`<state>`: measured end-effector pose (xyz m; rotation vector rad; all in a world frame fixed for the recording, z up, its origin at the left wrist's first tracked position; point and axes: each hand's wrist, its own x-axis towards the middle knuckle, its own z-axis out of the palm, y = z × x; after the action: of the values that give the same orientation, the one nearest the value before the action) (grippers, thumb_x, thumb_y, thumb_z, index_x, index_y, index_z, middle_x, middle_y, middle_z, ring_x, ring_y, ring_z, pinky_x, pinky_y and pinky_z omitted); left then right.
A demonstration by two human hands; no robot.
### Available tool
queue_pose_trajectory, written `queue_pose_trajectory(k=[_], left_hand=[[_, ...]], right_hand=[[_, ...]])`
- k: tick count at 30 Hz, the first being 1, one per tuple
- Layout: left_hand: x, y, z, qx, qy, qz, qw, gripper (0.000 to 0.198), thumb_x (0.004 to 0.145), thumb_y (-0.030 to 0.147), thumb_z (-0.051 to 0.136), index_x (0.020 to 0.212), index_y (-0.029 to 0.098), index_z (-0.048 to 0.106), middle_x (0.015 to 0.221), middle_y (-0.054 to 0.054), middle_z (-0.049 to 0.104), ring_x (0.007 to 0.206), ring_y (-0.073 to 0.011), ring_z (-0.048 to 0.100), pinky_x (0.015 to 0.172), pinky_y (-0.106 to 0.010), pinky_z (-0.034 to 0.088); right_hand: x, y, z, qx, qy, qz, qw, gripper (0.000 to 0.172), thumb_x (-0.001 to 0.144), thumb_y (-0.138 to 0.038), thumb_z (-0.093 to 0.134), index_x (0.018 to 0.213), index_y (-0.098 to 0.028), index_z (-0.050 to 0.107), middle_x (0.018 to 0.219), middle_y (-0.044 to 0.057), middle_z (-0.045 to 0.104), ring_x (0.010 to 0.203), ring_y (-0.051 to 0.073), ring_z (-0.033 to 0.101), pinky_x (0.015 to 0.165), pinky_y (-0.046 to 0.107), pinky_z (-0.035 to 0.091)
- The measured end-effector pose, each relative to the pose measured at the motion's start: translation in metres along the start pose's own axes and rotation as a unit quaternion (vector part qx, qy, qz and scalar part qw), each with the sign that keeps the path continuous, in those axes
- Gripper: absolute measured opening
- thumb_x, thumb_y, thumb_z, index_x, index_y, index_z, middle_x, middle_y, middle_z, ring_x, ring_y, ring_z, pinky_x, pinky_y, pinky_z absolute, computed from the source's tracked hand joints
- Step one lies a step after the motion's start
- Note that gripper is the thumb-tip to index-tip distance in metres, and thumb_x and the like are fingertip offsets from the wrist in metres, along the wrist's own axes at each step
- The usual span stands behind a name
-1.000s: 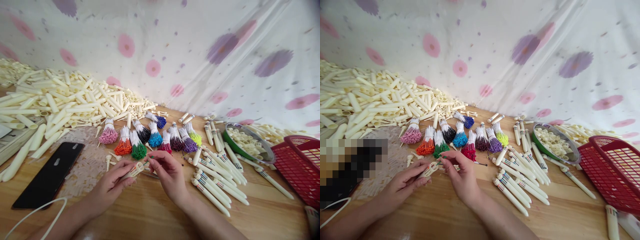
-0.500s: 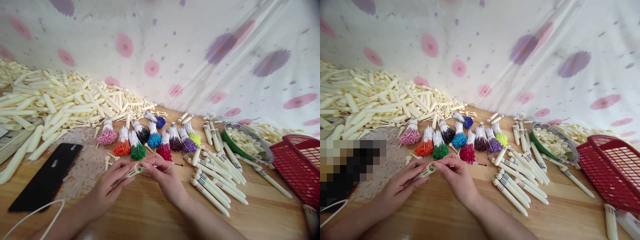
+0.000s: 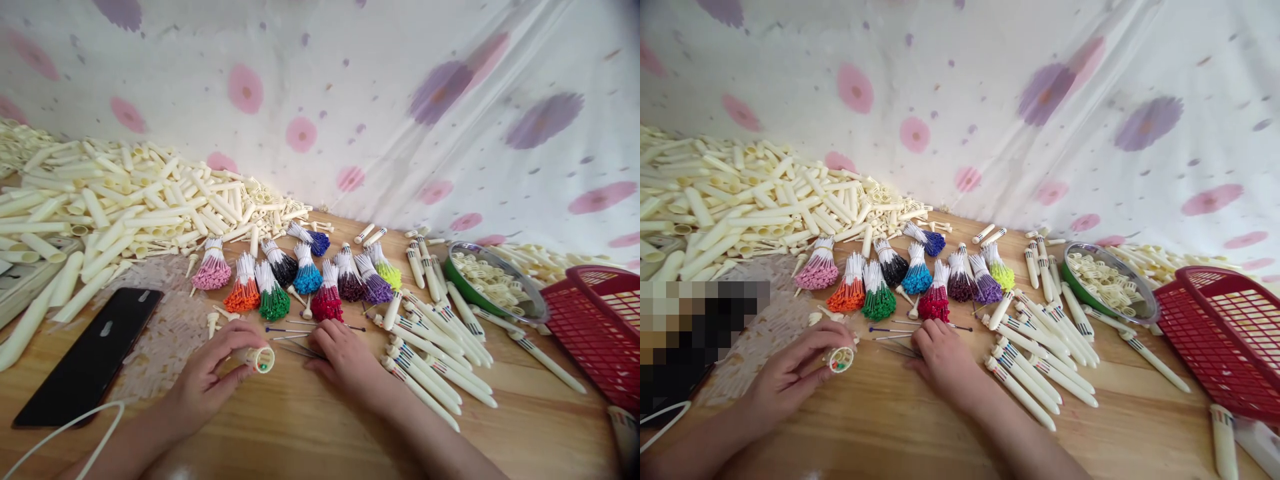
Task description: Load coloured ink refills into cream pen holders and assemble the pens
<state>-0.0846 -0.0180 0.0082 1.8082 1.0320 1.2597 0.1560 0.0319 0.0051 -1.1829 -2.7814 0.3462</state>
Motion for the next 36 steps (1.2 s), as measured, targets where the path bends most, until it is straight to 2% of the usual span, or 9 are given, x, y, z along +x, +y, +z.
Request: queue_pose_trajectory(k=[3, 5, 8, 11, 14, 21, 30, 34, 36], left_hand=[[-0.001, -0.001, -0.001, -0.001, -0.025, -0.045, 0.999, 0.023, 0.083, 0.022, 0.057, 0.104, 0.027, 0.066, 0.099, -0.005, 0.067, 0.093, -0.0194, 0.063, 0.082, -0.029, 0.051], [-0.004, -0.002, -0.003, 0.012, -0.057, -0.089, 0.994, 0.029, 0.082, 0.025, 0.058, 0.110, 0.029, 0.065, 0.102, -0.004, 0.069, 0.094, -0.0202, 0.064, 0.082, -0.029, 0.051], [-0.007, -0.005, -0.005, -0.014, -0.111, -0.142, 0.984, 0.036, 0.084, 0.027, 0.055, 0.119, 0.031, 0.060, 0.105, -0.004, 0.071, 0.085, -0.0184, 0.067, 0.077, -0.028, 0.054], [-0.005, -0.005, -0.005, -0.081, -0.140, -0.174, 0.971, 0.035, 0.084, 0.028, 0.055, 0.118, 0.032, 0.060, 0.102, -0.003, 0.072, 0.074, -0.0155, 0.068, 0.070, -0.026, 0.055], [0.003, -0.002, -0.005, -0.144, -0.164, -0.200, 0.955, 0.032, 0.083, 0.030, 0.057, 0.115, 0.030, 0.063, 0.095, -0.003, 0.073, 0.071, -0.0148, 0.068, 0.069, -0.027, 0.055], [0.009, 0.004, -0.005, -0.199, -0.211, -0.227, 0.930, 0.035, 0.083, 0.040, 0.056, 0.117, 0.030, 0.062, 0.090, -0.004, 0.074, 0.066, -0.0145, 0.065, 0.065, -0.028, 0.053], [0.009, 0.006, -0.005, -0.188, -0.224, -0.238, 0.926, 0.038, 0.083, 0.043, 0.055, 0.117, 0.027, 0.062, 0.089, -0.006, 0.074, 0.065, -0.0144, 0.064, 0.064, -0.028, 0.054], [0.008, 0.004, -0.006, -0.175, -0.214, -0.231, 0.933, 0.036, 0.083, 0.038, 0.056, 0.118, 0.028, 0.061, 0.089, -0.005, 0.074, 0.064, -0.0142, 0.065, 0.064, -0.027, 0.054], [0.007, 0.002, -0.006, -0.152, -0.200, -0.222, 0.942, 0.034, 0.082, 0.033, 0.058, 0.116, 0.030, 0.062, 0.095, -0.004, 0.074, 0.071, -0.0159, 0.068, 0.066, -0.027, 0.055]], right_hand=[[0.001, 0.003, 0.008, -0.031, 0.017, -0.006, 0.999, 0.007, 0.082, -0.018, 0.061, 0.081, -0.015, 0.055, 0.084, 0.009, 0.061, 0.078, 0.022, 0.057, 0.068, 0.033, 0.048], [0.002, 0.006, 0.003, -0.008, 0.023, 0.012, 1.000, 0.005, 0.082, -0.013, 0.058, 0.081, -0.015, 0.054, 0.078, 0.007, 0.062, 0.071, 0.020, 0.058, 0.062, 0.030, 0.047], [-0.001, 0.012, -0.018, 0.063, 0.068, 0.020, 0.995, 0.006, 0.085, -0.010, 0.053, 0.089, -0.014, 0.053, 0.079, 0.006, 0.064, 0.069, 0.018, 0.060, 0.060, 0.027, 0.046], [-0.008, 0.012, -0.043, 0.120, 0.145, -0.037, 0.981, 0.010, 0.090, -0.015, 0.048, 0.098, -0.016, 0.053, 0.090, 0.007, 0.065, 0.080, 0.016, 0.060, 0.068, 0.027, 0.046], [-0.012, 0.003, -0.059, 0.129, 0.179, -0.089, 0.971, 0.005, 0.089, -0.021, 0.052, 0.092, -0.018, 0.054, 0.082, 0.004, 0.064, 0.075, 0.015, 0.057, 0.063, 0.026, 0.043], [-0.003, -0.019, -0.064, 0.089, 0.194, -0.174, 0.961, 0.010, 0.090, -0.019, 0.048, 0.084, -0.017, 0.056, 0.071, 0.004, 0.064, 0.067, 0.016, 0.054, 0.060, 0.027, 0.041], [0.000, -0.020, -0.068, 0.079, 0.169, -0.172, 0.967, 0.016, 0.091, -0.019, 0.046, 0.079, -0.017, 0.057, 0.067, 0.004, 0.062, 0.066, 0.016, 0.051, 0.060, 0.027, 0.040], [0.000, -0.020, -0.067, 0.090, 0.163, -0.168, 0.968, 0.015, 0.090, -0.019, 0.048, 0.077, -0.017, 0.056, 0.066, 0.003, 0.061, 0.064, 0.015, 0.049, 0.059, 0.026, 0.038], [-0.001, -0.020, -0.066, 0.098, 0.162, -0.161, 0.969, 0.015, 0.090, -0.018, 0.049, 0.076, -0.017, 0.055, 0.066, 0.003, 0.061, 0.063, 0.014, 0.048, 0.058, 0.026, 0.036]])
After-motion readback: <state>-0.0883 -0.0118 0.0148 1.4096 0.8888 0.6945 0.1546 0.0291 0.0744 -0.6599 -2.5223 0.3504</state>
